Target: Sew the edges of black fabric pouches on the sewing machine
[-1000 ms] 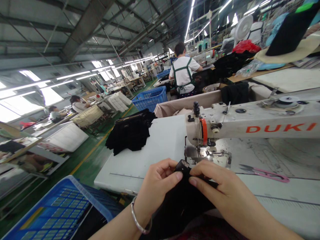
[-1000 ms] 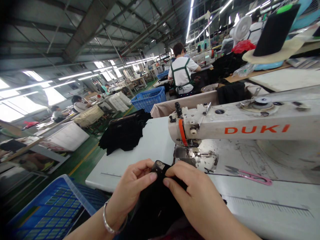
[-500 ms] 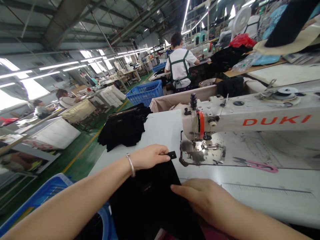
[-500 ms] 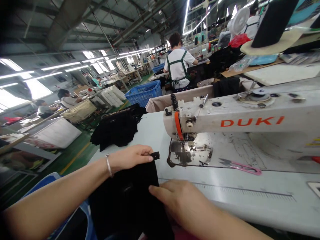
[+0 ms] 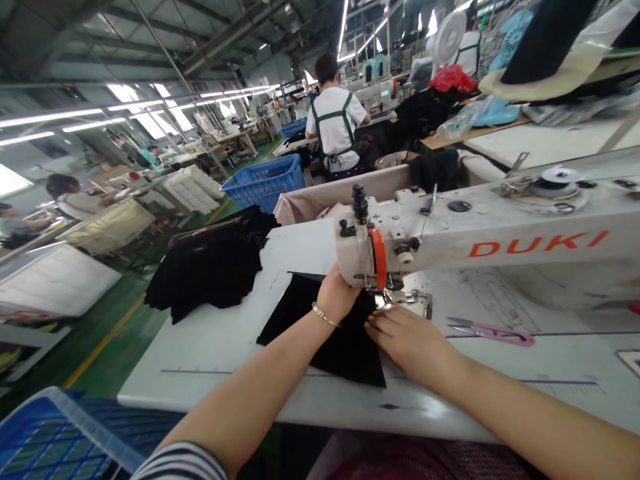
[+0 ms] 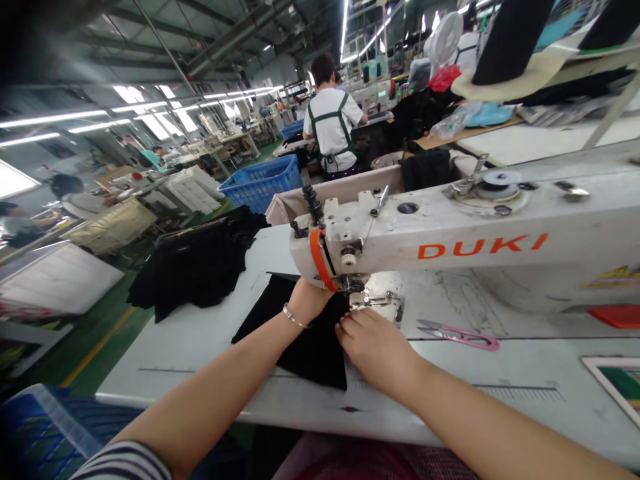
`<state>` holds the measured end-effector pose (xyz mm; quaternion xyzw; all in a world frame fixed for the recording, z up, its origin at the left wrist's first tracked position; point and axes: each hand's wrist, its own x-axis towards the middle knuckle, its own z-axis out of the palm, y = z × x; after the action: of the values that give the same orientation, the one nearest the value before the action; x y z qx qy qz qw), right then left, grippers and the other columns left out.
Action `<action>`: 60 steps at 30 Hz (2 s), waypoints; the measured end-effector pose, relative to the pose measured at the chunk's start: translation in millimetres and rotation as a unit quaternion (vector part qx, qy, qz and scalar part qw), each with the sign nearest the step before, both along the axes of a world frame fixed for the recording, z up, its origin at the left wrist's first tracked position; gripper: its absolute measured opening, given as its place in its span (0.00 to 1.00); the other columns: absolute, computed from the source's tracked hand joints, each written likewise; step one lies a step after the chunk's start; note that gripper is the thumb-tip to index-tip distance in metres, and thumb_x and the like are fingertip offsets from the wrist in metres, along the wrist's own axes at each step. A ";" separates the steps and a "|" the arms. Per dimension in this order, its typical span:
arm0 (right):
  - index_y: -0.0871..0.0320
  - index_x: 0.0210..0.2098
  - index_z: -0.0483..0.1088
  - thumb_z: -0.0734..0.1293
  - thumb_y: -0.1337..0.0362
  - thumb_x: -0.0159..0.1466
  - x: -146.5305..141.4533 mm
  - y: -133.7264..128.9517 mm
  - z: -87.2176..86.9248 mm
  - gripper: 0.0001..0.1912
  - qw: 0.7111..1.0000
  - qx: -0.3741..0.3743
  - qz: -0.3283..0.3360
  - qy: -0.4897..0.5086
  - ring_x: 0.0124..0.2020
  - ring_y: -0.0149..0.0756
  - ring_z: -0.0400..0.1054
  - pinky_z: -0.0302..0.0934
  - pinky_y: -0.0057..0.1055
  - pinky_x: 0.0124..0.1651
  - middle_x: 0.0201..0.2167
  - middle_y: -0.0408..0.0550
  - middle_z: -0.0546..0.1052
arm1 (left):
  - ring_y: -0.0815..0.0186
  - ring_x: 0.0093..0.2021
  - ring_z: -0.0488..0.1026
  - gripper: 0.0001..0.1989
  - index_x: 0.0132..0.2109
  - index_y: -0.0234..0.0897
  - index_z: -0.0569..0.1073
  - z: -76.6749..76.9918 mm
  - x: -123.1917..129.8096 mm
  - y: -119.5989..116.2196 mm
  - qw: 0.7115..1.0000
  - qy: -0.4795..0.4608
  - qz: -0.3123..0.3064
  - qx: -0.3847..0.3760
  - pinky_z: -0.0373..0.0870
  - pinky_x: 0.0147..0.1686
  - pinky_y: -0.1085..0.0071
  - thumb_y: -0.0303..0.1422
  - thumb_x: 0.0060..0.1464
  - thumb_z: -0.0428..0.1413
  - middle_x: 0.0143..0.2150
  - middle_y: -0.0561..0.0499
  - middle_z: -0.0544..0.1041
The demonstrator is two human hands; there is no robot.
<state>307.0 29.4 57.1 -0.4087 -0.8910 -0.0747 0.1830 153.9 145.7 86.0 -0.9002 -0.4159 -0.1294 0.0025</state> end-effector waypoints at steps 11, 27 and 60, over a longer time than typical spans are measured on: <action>0.64 0.55 0.68 0.60 0.72 0.64 1.3 -17.6 -5.1 0.20 0.998 -0.026 -0.006 0.055 0.55 0.44 0.64 0.62 0.42 0.57 0.53 0.52 0.73 | 0.64 0.54 0.68 0.14 0.53 0.35 0.71 -19.6 -31.0 -40.9 0.986 -0.063 -0.156 -0.015 0.64 0.59 0.62 0.25 0.61 0.51 0.52 0.48 0.74; 0.62 0.56 0.67 0.58 0.72 0.67 8.4 -17.9 -5.4 0.18 0.995 -0.032 0.017 0.088 0.56 0.39 0.63 0.61 0.43 0.57 0.53 0.48 0.73 | 0.61 0.55 0.66 0.15 0.53 0.39 0.70 -14.6 -27.8 -58.2 0.993 -0.052 -0.083 -0.064 0.64 0.57 0.60 0.24 0.61 0.51 0.54 0.51 0.73; 0.53 0.62 0.60 0.55 0.79 0.56 58.5 -34.2 26.6 0.35 0.994 -0.099 -0.027 0.025 0.64 0.44 0.54 0.53 0.53 0.62 0.64 0.46 0.61 | 0.52 0.68 0.52 0.44 0.65 0.33 0.57 17.0 -48.7 -85.3 0.972 -0.008 -0.191 -0.139 0.54 0.65 0.50 0.56 0.50 0.57 0.67 0.38 0.58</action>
<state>365.6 -4.8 83.7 -0.4504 -0.8779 0.0186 0.1616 105.2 60.4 103.0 -0.9535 -0.2498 -0.0757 -0.1508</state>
